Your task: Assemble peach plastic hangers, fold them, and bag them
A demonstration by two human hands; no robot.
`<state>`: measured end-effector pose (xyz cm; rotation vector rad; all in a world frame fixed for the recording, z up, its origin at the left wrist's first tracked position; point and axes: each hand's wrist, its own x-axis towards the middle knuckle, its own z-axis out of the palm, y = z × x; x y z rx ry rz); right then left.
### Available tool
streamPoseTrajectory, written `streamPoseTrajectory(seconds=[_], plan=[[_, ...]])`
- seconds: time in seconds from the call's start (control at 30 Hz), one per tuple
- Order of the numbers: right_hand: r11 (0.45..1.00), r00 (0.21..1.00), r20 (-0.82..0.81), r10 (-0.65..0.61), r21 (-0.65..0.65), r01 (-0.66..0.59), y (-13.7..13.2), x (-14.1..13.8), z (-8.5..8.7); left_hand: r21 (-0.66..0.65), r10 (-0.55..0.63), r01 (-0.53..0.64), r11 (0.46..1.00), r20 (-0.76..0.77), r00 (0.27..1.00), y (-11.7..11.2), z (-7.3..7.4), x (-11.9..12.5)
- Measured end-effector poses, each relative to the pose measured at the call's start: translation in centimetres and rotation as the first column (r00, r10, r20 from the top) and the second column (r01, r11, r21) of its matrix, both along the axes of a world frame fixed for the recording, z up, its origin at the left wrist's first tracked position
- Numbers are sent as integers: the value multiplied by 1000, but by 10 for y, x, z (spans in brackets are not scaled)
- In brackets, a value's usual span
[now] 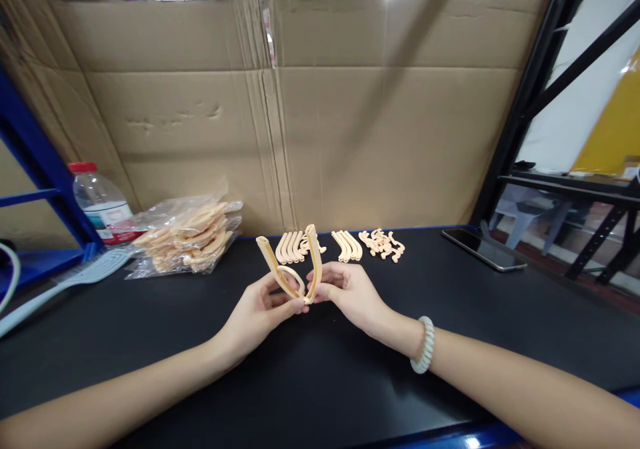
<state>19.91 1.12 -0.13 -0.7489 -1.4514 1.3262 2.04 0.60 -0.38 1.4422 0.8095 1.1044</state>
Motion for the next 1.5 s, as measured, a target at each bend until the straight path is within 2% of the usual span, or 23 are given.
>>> streamPoseTrajectory(seconds=[0.2,0.33,0.63,0.8,0.93,1.03,1.2,1.3,1.37,1.43,1.5], plan=[[999,1000,23,-16,45,15,0,0,-3,-46,15,-14,999,40,999,0,-1,-2],[998,997,27,-66,7,66,-1,-1,-2,-89,32,-25,996,69,997,0,2,-1],[991,993,32,-115,-64,117,-1,-2,-2,-98,51,-44,994,69,996,0,1,-1],[997,999,-7,-49,-55,48,3,3,-2,-132,82,-72,989,73,994,3,4,-2],[998,999,-36,-17,-57,15,17,24,6,-152,151,-135,979,100,983,13,11,-13],[999,998,61,13,-53,-10,33,47,14,-196,179,-150,969,142,974,25,18,-24],[991,929,370,11,122,-60,57,82,20,-271,176,-130,954,152,973,45,24,-42],[963,820,568,-69,254,-94,63,96,23,-247,117,-95,964,79,990,55,22,-54],[949,751,652,-103,291,-123,65,101,24,-149,60,-72,986,-78,995,61,20,-62],[941,703,703,-109,301,-155,65,103,25,29,29,-21,999,-321,947,65,19,-68],[931,654,747,-116,312,-192,65,104,25,229,68,66,971,-530,845,67,18,-72]])
